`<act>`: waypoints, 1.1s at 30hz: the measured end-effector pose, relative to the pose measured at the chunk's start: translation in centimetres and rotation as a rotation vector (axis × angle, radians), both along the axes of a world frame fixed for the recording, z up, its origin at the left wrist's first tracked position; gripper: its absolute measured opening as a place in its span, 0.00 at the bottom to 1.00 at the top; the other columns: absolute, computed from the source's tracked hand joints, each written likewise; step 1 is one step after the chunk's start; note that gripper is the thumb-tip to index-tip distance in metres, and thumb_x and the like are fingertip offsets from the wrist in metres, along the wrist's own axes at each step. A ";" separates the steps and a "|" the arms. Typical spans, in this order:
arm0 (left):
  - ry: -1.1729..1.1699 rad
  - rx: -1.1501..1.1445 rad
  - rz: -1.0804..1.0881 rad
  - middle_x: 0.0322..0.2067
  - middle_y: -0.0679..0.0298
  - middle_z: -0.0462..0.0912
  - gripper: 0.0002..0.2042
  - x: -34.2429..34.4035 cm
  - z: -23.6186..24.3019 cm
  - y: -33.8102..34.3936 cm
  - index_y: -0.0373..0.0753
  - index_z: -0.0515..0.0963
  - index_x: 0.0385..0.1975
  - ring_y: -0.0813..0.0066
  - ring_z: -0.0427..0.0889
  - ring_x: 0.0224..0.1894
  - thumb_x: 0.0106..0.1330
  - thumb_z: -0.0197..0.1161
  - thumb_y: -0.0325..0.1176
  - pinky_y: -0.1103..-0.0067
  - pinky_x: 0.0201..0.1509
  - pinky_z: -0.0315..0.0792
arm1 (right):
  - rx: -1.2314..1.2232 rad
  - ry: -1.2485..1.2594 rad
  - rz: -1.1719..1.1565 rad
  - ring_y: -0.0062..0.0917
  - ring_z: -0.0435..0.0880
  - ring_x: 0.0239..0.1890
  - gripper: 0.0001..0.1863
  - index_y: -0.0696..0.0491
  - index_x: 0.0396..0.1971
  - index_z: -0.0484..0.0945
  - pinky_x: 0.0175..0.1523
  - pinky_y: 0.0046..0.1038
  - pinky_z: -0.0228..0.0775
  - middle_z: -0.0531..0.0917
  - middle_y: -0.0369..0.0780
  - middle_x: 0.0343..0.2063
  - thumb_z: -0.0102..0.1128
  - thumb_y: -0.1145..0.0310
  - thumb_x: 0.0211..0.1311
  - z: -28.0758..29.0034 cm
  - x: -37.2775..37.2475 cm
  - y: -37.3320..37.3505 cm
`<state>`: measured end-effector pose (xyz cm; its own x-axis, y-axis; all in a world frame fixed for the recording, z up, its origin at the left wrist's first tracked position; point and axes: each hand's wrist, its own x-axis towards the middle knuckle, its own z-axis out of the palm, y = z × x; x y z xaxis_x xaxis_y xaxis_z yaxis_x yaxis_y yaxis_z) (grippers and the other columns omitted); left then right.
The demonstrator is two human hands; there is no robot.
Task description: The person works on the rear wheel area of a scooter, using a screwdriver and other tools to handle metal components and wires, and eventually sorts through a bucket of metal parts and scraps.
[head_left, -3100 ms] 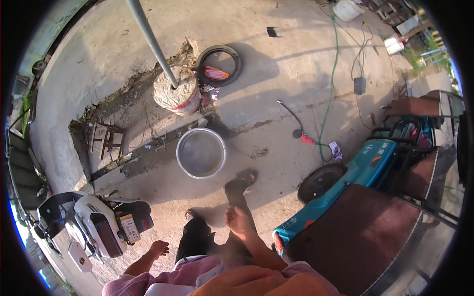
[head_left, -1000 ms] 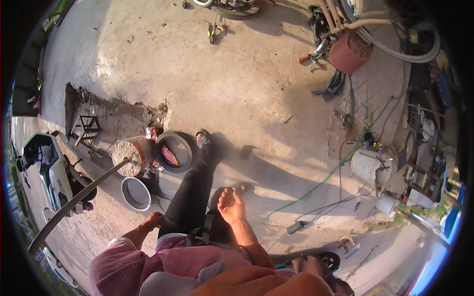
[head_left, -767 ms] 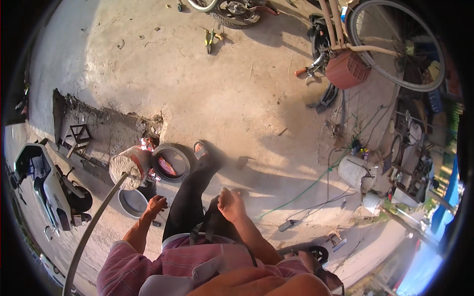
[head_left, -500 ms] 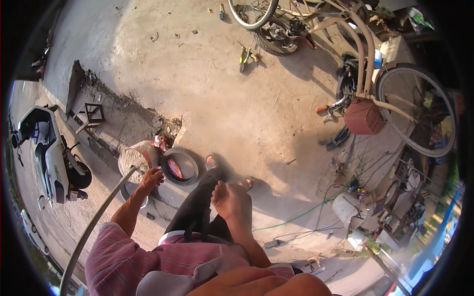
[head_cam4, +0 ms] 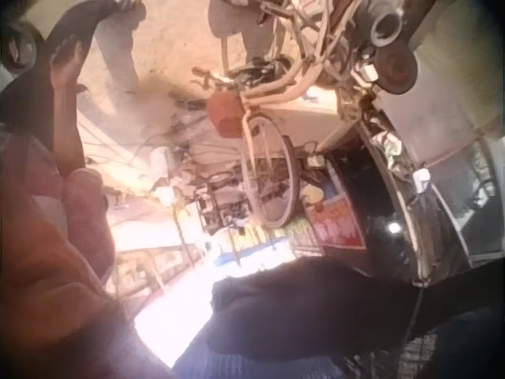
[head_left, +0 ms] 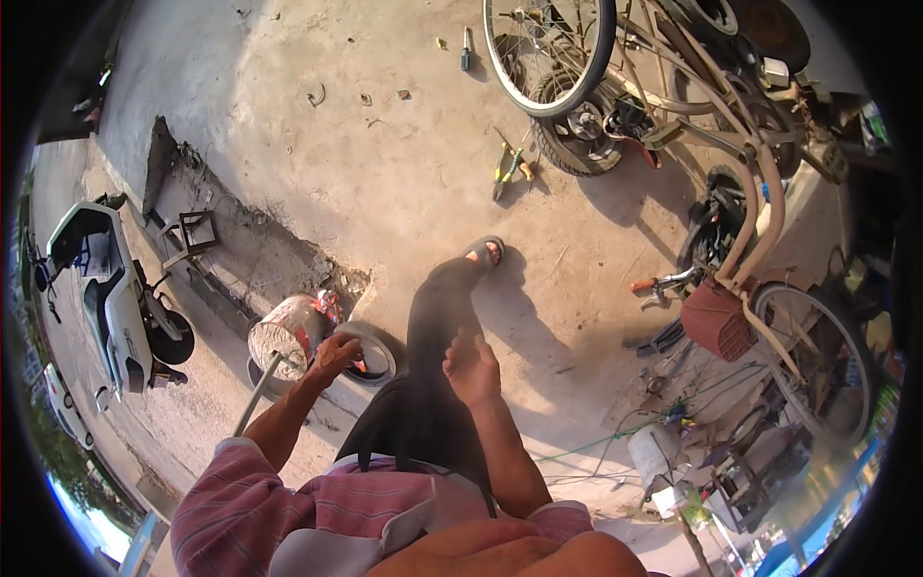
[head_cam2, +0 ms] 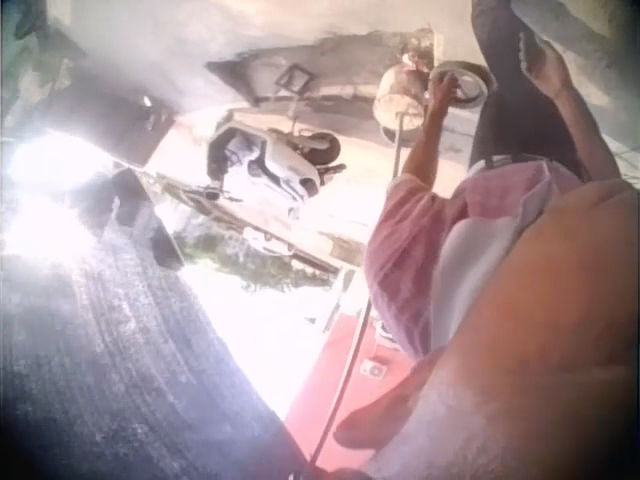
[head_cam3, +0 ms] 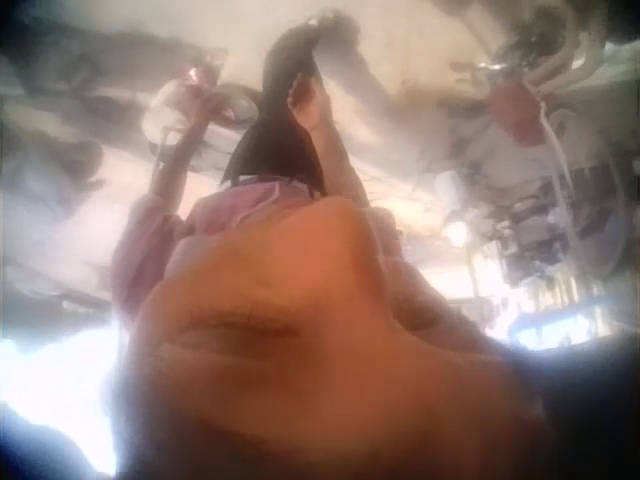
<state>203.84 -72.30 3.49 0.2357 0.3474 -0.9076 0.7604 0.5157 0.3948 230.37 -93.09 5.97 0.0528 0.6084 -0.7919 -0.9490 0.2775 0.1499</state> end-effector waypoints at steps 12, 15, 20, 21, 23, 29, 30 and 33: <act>-0.236 -0.148 0.045 0.40 0.58 0.85 0.17 23.6 -2.2 9.9 0.29 0.76 0.52 0.71 0.84 0.40 0.74 0.59 0.37 0.75 0.47 0.79 | -0.208 -0.133 0.245 0.25 0.85 0.36 0.14 0.49 0.46 0.82 0.39 0.25 0.75 0.87 0.35 0.36 0.57 0.55 0.73 -9.6 20.7 18.2; -0.314 -0.208 -0.061 0.38 0.58 0.85 0.17 27.7 -6.5 10.3 0.28 0.77 0.50 0.70 0.84 0.40 0.73 0.59 0.38 0.75 0.48 0.78 | -0.458 -0.316 0.374 0.23 0.84 0.35 0.15 0.51 0.49 0.79 0.37 0.24 0.72 0.86 0.35 0.36 0.54 0.57 0.74 -14.7 25.2 20.9; -0.209 -0.284 -0.419 0.36 0.58 0.84 0.16 28.1 -12.4 13.0 0.29 0.79 0.48 0.71 0.83 0.39 0.73 0.59 0.38 0.75 0.48 0.77 | -0.669 -0.621 0.588 0.20 0.83 0.39 0.14 0.50 0.50 0.81 0.40 0.22 0.71 0.85 0.34 0.38 0.58 0.59 0.71 -25.7 30.5 26.2; -0.207 -0.280 -0.456 0.37 0.58 0.85 0.16 26.0 -14.3 13.0 0.29 0.79 0.49 0.71 0.84 0.39 0.72 0.60 0.38 0.76 0.48 0.77 | -0.720 -0.730 0.704 0.22 0.84 0.42 0.16 0.50 0.52 0.81 0.43 0.24 0.72 0.85 0.36 0.40 0.59 0.59 0.70 -28.3 31.2 27.8; -0.189 -0.318 -0.495 0.39 0.57 0.85 0.17 25.6 -15.3 14.0 0.29 0.79 0.50 0.72 0.85 0.40 0.72 0.61 0.38 0.76 0.49 0.77 | -0.853 -1.050 0.902 0.29 0.84 0.47 0.18 0.52 0.54 0.82 0.50 0.30 0.75 0.85 0.39 0.46 0.61 0.60 0.69 -33.7 33.7 28.3; 0.006 -0.540 -0.257 0.42 0.58 0.85 0.18 27.8 -13.8 19.8 0.34 0.78 0.54 0.73 0.86 0.43 0.74 0.60 0.41 0.78 0.48 0.77 | -1.162 -1.333 1.577 0.41 0.61 0.74 0.34 0.48 0.67 0.72 0.74 0.45 0.56 0.70 0.46 0.68 0.59 0.50 0.63 -43.3 37.7 34.7; -0.007 -0.577 -0.196 0.42 0.59 0.86 0.18 27.5 -14.1 19.4 0.34 0.77 0.54 0.74 0.85 0.44 0.74 0.60 0.41 0.78 0.48 0.78 | -1.169 -1.356 1.597 0.41 0.57 0.76 0.35 0.47 0.69 0.69 0.76 0.46 0.53 0.67 0.46 0.70 0.59 0.50 0.63 -44.4 38.3 34.8; 0.037 -0.654 -0.180 0.42 0.59 0.86 0.17 29.6 -13.8 20.7 0.33 0.77 0.54 0.74 0.85 0.45 0.74 0.59 0.40 0.77 0.49 0.78 | -1.319 -1.474 1.546 0.42 0.63 0.71 0.32 0.53 0.67 0.71 0.73 0.43 0.56 0.69 0.49 0.68 0.60 0.54 0.66 -46.8 38.9 33.9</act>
<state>233.48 -51.63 -10.28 0.2032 -0.3180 -0.9261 0.8637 0.5037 0.0166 269.27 -59.20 -40.85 0.8393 0.2082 -0.5023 0.2070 -0.9766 -0.0589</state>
